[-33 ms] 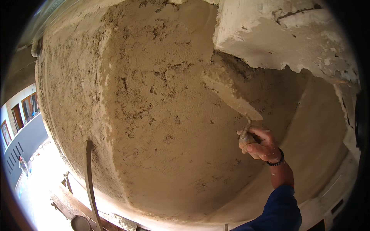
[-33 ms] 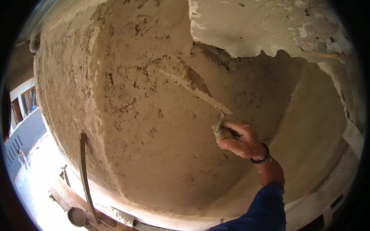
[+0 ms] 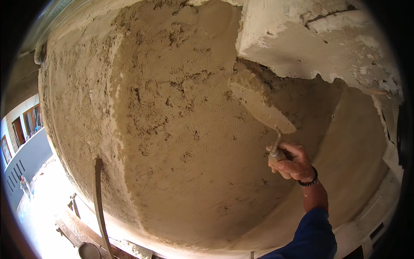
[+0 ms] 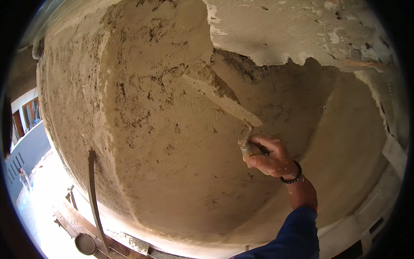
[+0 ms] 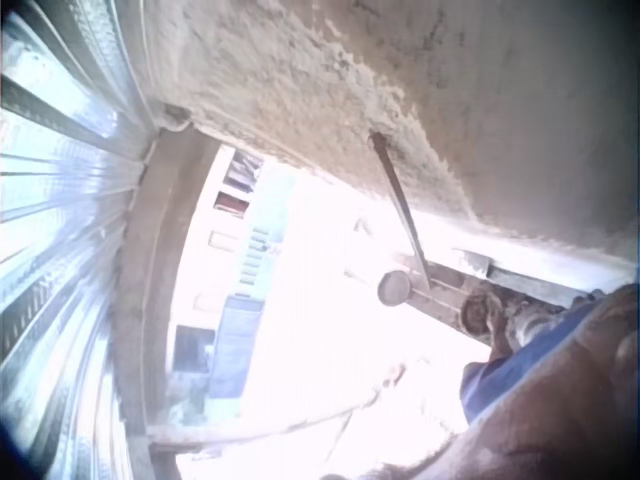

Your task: The person applies wet plaster to a curved wall using a trowel and then smooths the surface with a long wooden board.

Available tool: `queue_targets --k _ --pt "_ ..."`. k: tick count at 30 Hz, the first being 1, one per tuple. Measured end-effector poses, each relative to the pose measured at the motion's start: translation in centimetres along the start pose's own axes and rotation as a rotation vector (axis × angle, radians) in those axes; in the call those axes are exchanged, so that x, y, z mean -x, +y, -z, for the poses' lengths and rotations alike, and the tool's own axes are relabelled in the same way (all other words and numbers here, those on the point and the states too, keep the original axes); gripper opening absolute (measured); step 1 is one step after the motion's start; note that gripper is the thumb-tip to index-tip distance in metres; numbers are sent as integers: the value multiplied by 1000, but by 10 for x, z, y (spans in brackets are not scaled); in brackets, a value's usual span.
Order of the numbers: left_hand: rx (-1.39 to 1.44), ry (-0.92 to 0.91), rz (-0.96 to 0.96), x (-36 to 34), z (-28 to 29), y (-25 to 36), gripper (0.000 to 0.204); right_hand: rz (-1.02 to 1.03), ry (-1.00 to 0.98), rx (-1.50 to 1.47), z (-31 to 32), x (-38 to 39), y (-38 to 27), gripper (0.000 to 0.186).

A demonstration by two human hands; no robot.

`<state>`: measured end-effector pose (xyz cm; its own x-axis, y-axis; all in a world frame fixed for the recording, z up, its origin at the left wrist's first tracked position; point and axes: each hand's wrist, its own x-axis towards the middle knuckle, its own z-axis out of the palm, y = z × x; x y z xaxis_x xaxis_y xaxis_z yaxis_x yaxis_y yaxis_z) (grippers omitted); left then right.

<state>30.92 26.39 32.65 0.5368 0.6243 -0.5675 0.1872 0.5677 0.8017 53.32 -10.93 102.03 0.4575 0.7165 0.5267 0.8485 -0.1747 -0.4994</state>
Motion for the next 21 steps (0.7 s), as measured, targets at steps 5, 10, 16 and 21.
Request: queue_targets --k 5,10,16,21 --pt "-1 4 41 7 -13 -12 52 -115 24 -384 21 -15 11 44" --pt "-6 12 70 13 -13 -23 51 -116 191 -430 49 -47 51 43" --pt "11 33 82 20 -10 -32 49 -187 227 -449 54 -31 44 44" --pt "18 36 89 25 -8 -41 48 -254 270 -457 60 -3 46 44"
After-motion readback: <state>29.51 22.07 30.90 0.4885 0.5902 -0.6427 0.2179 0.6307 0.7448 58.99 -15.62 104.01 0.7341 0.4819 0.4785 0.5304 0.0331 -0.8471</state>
